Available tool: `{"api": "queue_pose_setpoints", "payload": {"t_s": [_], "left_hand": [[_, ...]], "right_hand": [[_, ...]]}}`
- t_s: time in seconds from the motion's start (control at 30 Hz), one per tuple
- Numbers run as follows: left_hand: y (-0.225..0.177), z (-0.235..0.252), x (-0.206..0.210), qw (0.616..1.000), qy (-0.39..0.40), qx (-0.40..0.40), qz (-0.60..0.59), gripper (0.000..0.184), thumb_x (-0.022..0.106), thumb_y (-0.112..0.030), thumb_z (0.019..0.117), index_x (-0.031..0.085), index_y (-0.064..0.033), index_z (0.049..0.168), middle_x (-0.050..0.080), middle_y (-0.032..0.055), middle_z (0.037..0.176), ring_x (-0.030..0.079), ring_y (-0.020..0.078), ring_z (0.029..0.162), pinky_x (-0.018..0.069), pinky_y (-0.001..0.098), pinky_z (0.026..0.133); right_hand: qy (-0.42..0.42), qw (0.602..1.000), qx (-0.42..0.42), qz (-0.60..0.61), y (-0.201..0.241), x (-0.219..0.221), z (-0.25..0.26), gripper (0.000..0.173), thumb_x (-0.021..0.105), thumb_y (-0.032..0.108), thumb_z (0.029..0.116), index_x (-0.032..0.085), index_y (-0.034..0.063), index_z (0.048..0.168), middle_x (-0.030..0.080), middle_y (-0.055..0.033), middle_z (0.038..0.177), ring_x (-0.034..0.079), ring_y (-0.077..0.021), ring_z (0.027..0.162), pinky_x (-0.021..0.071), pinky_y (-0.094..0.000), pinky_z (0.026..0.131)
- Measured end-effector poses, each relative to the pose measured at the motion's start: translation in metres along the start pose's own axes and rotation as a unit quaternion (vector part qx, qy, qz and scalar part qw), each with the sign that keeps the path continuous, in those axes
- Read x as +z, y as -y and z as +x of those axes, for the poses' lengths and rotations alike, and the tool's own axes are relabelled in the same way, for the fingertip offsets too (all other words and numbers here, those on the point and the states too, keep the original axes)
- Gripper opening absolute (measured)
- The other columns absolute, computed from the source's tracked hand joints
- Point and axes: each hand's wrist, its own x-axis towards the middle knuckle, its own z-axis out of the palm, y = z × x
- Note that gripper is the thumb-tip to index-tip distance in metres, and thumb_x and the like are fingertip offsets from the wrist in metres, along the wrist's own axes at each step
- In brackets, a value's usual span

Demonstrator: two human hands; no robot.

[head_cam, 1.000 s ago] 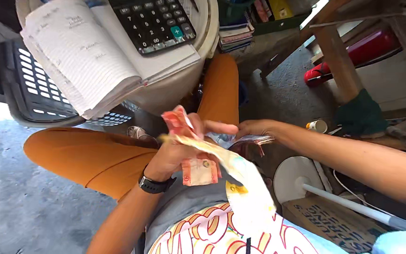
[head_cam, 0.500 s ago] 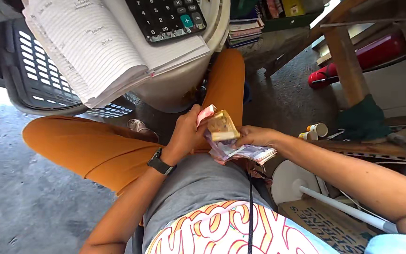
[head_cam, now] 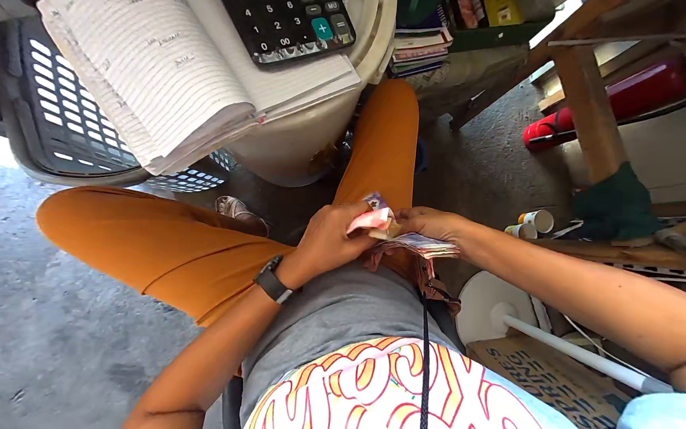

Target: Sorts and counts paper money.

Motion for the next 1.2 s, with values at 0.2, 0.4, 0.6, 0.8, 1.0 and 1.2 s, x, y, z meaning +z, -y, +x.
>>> {"api": "queue_pose_setpoints", "payload": {"t_s": [0.2, 0.4, 0.6, 0.8, 1.0, 1.2], "left_hand": [[-0.003, 0.001, 0.007, 0.998, -0.023, -0.014, -0.053, 0.021, 0.069, -0.025, 0.0969, 0.07, -0.0074, 0.086, 0.062, -0.0001, 0.069, 0.058, 0.0061, 0.059, 0.0484, 0.0249, 0.055], [0.013, -0.008, 0.016, 0.98, -0.019, 0.136, -0.142, 0.045, 0.075, -0.04, 0.0907, 0.073, 0.0027, 0.103, 0.073, 0.005, 0.091, 0.068, 0.0043, 0.084, 0.0576, 0.0217, 0.078], [0.014, -0.006, 0.007, 0.984, 0.019, 0.104, -0.141, 0.025, 0.074, 0.0, 0.0783, 0.072, 0.0044, 0.103, 0.074, 0.0067, 0.093, 0.069, 0.0027, 0.088, 0.0567, 0.0188, 0.082], [0.017, -0.014, -0.002, 0.971, -0.014, 0.046, -0.233, 0.011, 0.065, -0.004, 0.0901, 0.071, -0.0005, 0.099, 0.071, -0.0032, 0.088, 0.064, -0.0048, 0.08, 0.0543, 0.0137, 0.074], [0.027, -0.038, -0.007, 0.871, -0.101, -0.133, -0.462, 0.014, 0.063, -0.022, 0.0986, 0.07, -0.03, 0.107, 0.074, -0.0154, 0.096, 0.068, -0.0049, 0.084, 0.058, 0.0168, 0.074], [0.019, -0.065, -0.036, 0.884, -0.049, -0.455, -0.098, 0.014, 0.05, 0.013, 0.0985, 0.059, 0.0204, 0.107, 0.062, 0.0233, 0.094, 0.055, 0.0162, 0.085, 0.0473, 0.0244, 0.085]], "right_hand": [[-0.024, 0.999, -0.019, 0.038, 0.002, 0.014, -0.006, 0.03, 0.056, 0.001, 0.1013, 0.051, 0.0056, 0.131, 0.066, -0.003, 0.092, 0.065, -0.0056, 0.076, 0.056, -0.0218, 0.068], [-0.02, 0.995, -0.025, 0.098, -0.013, 0.014, 0.006, 0.014, 0.053, 0.006, 0.1011, 0.061, 0.0065, 0.112, 0.063, 0.0001, 0.074, 0.06, -0.0025, 0.058, 0.0503, -0.0167, 0.052], [-0.065, 0.973, 0.012, 0.219, 0.004, 0.031, -0.018, 0.015, 0.041, 0.009, 0.1061, 0.056, 0.007, 0.105, 0.062, -0.0041, 0.074, 0.061, -0.0095, 0.06, 0.0527, -0.0235, 0.053], [0.075, 0.938, 0.002, 0.338, 0.006, 0.023, -0.034, 0.053, 0.023, 0.048, 0.1116, 0.052, 0.007, 0.13, 0.068, -0.0101, 0.104, 0.071, -0.0182, 0.089, 0.0599, -0.0319, 0.08], [-0.185, 0.88, -0.407, -0.16, -0.016, 0.01, -0.044, 0.047, 0.052, 0.033, 0.1066, 0.058, 0.0031, 0.142, 0.06, 0.0028, 0.067, 0.049, -0.0016, 0.05, 0.0418, -0.0184, 0.045], [-0.201, 0.657, -0.667, -0.289, 0.0, 0.022, -0.052, 0.034, 0.059, 0.032, 0.1014, 0.076, 0.0043, 0.113, 0.069, -0.0144, 0.123, 0.062, -0.0236, 0.119, 0.0456, -0.0468, 0.105]]}}
